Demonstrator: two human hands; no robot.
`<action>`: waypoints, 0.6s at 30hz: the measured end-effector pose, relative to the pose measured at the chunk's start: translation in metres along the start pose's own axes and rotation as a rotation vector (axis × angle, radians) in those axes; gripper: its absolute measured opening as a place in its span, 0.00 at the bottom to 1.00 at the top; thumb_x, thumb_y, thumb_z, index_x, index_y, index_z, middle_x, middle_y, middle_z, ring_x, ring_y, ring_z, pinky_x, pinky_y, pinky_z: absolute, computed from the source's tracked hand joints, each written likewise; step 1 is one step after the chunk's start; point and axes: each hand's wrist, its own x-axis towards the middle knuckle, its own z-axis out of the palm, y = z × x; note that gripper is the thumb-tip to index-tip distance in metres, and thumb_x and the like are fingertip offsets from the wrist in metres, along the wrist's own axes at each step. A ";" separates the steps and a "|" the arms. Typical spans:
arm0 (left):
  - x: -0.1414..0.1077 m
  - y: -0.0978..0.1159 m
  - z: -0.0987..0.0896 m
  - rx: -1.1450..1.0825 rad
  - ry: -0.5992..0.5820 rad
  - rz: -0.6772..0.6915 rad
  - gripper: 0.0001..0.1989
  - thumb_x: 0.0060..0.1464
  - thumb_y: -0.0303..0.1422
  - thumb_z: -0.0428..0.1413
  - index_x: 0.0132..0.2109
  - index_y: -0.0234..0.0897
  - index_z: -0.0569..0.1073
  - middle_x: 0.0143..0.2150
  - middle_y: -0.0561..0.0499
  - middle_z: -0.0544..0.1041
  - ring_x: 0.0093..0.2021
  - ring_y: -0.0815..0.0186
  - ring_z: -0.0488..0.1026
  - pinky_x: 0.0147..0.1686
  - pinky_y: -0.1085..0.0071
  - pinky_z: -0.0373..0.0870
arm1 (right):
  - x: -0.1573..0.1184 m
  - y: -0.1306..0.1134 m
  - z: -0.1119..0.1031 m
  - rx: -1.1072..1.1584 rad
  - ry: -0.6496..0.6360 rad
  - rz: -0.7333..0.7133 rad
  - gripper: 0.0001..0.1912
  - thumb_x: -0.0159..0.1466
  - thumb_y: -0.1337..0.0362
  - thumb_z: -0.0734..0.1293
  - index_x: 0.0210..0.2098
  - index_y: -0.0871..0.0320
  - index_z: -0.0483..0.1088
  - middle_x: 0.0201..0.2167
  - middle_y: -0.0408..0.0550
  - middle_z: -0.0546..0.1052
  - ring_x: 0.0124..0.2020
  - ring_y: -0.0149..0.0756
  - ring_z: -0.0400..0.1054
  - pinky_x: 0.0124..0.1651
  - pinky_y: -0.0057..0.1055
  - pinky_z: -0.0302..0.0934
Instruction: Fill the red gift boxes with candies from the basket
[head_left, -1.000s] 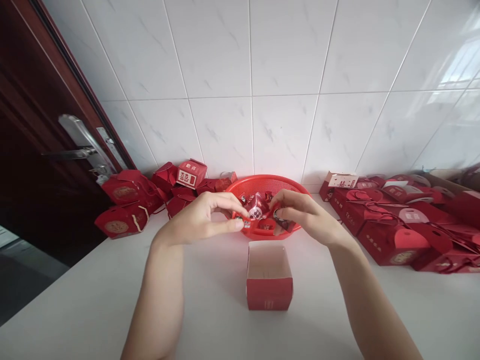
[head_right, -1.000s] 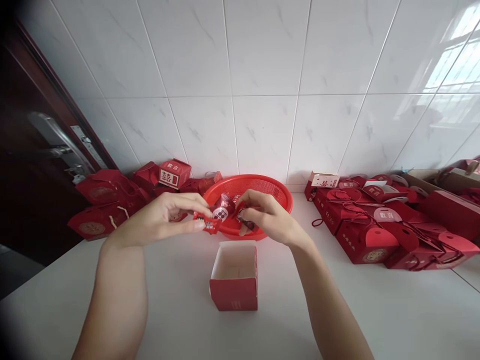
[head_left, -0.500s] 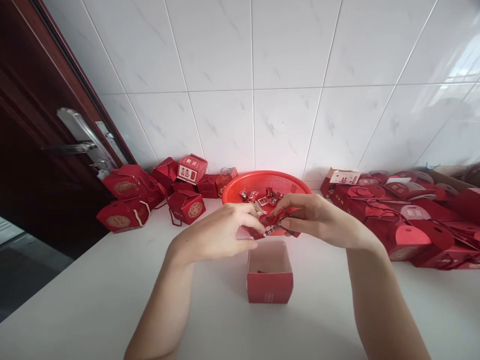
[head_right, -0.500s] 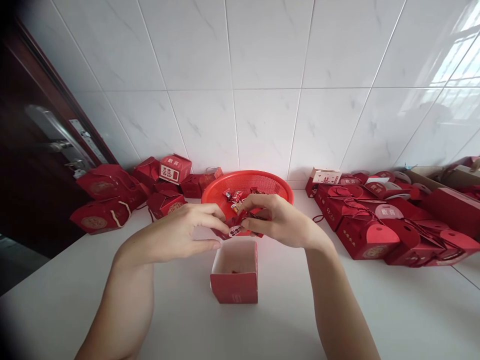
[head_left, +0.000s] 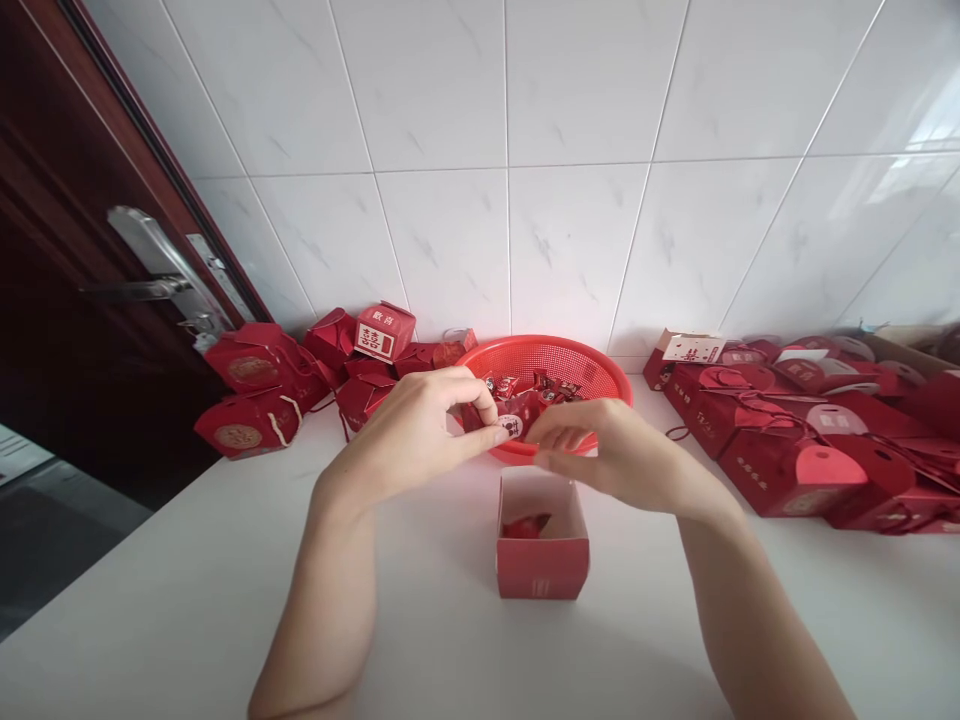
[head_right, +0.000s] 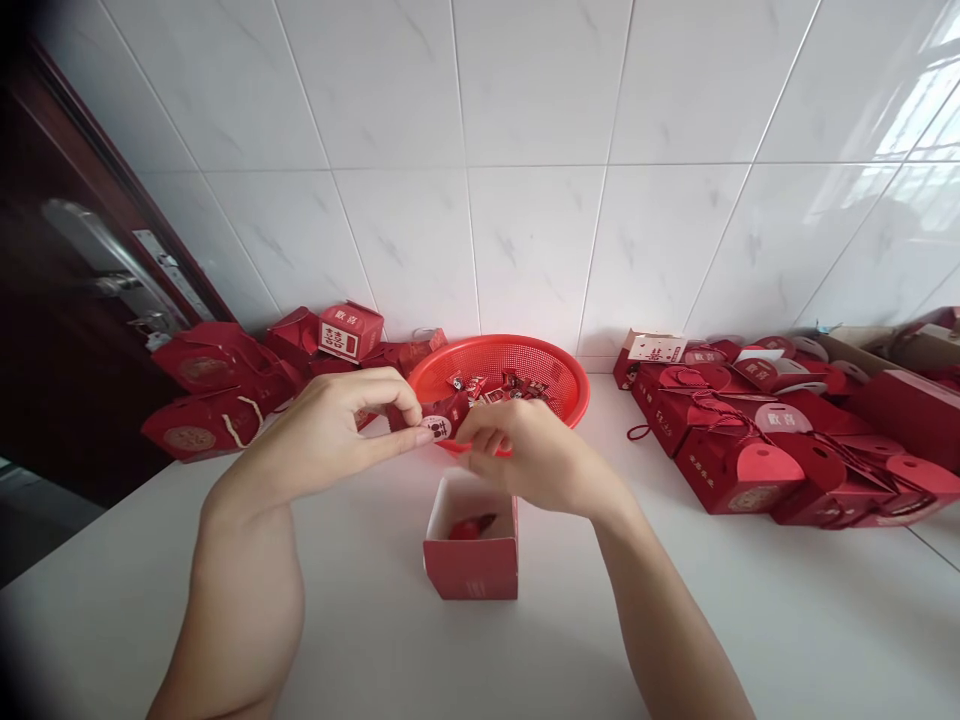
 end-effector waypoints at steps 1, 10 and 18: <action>0.000 0.000 0.001 -0.021 -0.006 0.013 0.08 0.56 0.37 0.62 0.31 0.41 0.76 0.34 0.57 0.77 0.32 0.70 0.71 0.33 0.72 0.66 | 0.001 0.000 0.000 0.016 0.073 -0.001 0.03 0.64 0.64 0.68 0.36 0.55 0.75 0.35 0.44 0.80 0.37 0.36 0.74 0.41 0.32 0.69; 0.006 0.004 0.011 -0.177 -0.072 0.149 0.05 0.60 0.33 0.59 0.35 0.39 0.75 0.42 0.51 0.76 0.45 0.64 0.74 0.49 0.67 0.71 | 0.001 0.001 -0.009 0.072 0.157 -0.037 0.08 0.65 0.58 0.70 0.41 0.54 0.75 0.41 0.47 0.80 0.39 0.38 0.74 0.43 0.36 0.70; 0.007 -0.005 0.012 0.090 -0.555 0.045 0.12 0.62 0.39 0.55 0.41 0.46 0.84 0.49 0.49 0.76 0.44 0.61 0.75 0.41 0.69 0.69 | -0.013 0.001 -0.031 0.063 0.309 -0.049 0.07 0.64 0.59 0.71 0.39 0.55 0.77 0.38 0.47 0.82 0.40 0.40 0.76 0.45 0.36 0.71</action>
